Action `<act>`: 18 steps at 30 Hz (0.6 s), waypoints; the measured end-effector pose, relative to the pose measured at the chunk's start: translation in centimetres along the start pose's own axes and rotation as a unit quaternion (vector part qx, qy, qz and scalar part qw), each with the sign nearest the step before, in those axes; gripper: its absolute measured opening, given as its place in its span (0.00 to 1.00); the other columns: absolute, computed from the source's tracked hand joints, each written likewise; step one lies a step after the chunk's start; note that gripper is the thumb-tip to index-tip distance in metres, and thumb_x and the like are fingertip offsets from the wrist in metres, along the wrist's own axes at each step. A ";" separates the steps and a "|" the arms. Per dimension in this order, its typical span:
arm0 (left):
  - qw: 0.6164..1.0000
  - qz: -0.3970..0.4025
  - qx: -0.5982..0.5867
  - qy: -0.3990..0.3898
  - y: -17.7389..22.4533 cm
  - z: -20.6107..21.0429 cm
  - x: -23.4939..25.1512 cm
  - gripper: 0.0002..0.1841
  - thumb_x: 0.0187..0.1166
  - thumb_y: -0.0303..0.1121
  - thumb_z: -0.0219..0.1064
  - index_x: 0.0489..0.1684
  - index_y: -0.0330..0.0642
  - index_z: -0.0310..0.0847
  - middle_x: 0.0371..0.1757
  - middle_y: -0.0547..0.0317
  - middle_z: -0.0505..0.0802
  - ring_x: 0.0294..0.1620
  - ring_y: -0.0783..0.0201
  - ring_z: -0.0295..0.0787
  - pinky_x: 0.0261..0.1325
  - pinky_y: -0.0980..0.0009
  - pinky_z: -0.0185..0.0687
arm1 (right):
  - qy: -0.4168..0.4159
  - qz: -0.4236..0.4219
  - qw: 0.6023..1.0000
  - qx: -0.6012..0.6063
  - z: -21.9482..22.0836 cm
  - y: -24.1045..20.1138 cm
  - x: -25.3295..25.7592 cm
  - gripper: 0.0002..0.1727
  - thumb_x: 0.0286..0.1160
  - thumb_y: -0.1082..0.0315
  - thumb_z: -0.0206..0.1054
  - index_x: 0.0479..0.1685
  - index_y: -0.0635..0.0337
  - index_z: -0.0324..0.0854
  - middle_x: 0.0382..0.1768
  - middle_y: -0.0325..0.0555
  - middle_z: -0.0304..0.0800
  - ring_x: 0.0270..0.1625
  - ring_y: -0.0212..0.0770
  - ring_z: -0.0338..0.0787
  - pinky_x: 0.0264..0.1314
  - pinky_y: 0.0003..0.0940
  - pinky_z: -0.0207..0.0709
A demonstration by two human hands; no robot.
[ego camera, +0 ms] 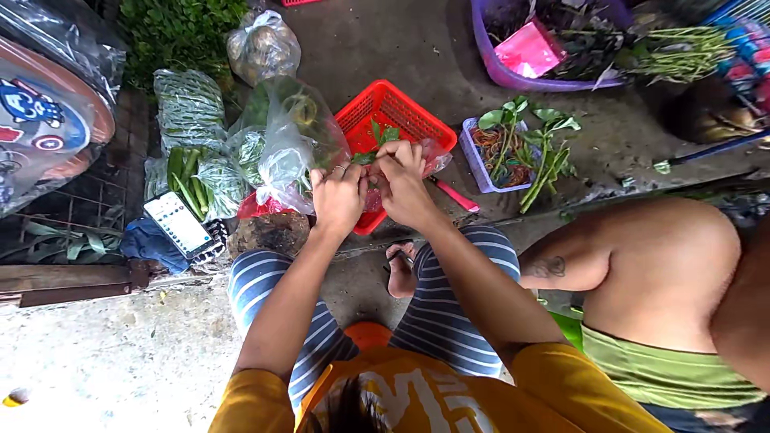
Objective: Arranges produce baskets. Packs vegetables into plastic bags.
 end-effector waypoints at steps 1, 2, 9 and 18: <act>1.000 -0.001 -0.002 -0.004 0.0 -0.1 -0.1 0.06 0.77 0.29 0.70 0.40 0.38 0.92 0.43 0.47 0.97 0.45 0.50 0.94 0.61 0.45 0.74 | -0.004 0.009 1.000 0.016 0.0 0.0 0.0 0.05 0.74 0.77 0.65 0.40 0.61 0.86 0.67 0.57 0.77 0.72 0.65 0.70 0.64 0.63 0.62; 1.000 -0.004 -0.004 -0.010 0.0 -0.2 -0.2 0.06 0.77 0.29 0.70 0.40 0.38 0.92 0.44 0.47 0.97 0.46 0.49 0.94 0.62 0.45 0.74 | -0.009 0.011 1.000 0.025 -0.1 -0.1 -0.2 0.05 0.74 0.77 0.66 0.39 0.61 0.86 0.67 0.57 0.76 0.72 0.65 0.70 0.64 0.63 0.63; 0.998 -0.024 -0.034 -0.045 0.1 -0.6 -0.3 0.06 0.77 0.27 0.70 0.41 0.36 0.92 0.42 0.45 0.96 0.45 0.47 0.93 0.64 0.42 0.72 | -0.016 -0.004 0.995 0.096 -0.2 0.5 -0.1 0.03 0.74 0.75 0.68 0.35 0.61 0.87 0.62 0.57 0.79 0.68 0.63 0.72 0.67 0.64 0.62; 0.999 -0.019 -0.018 -0.045 0.7 -0.5 -1.7 0.06 0.79 0.28 0.69 0.40 0.36 0.91 0.40 0.45 0.95 0.43 0.47 0.93 0.63 0.43 0.73 | -0.041 0.039 0.974 0.221 0.6 2.0 -1.3 0.06 0.77 0.72 0.67 0.32 0.59 0.85 0.63 0.52 0.77 0.70 0.51 0.72 0.73 0.50 0.65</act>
Point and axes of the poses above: each hand's wrist, its own x-axis towards the middle knuckle, its own z-axis out of the palm, y = z × x, the point moved 3 cm from there along x, towards the middle knuckle
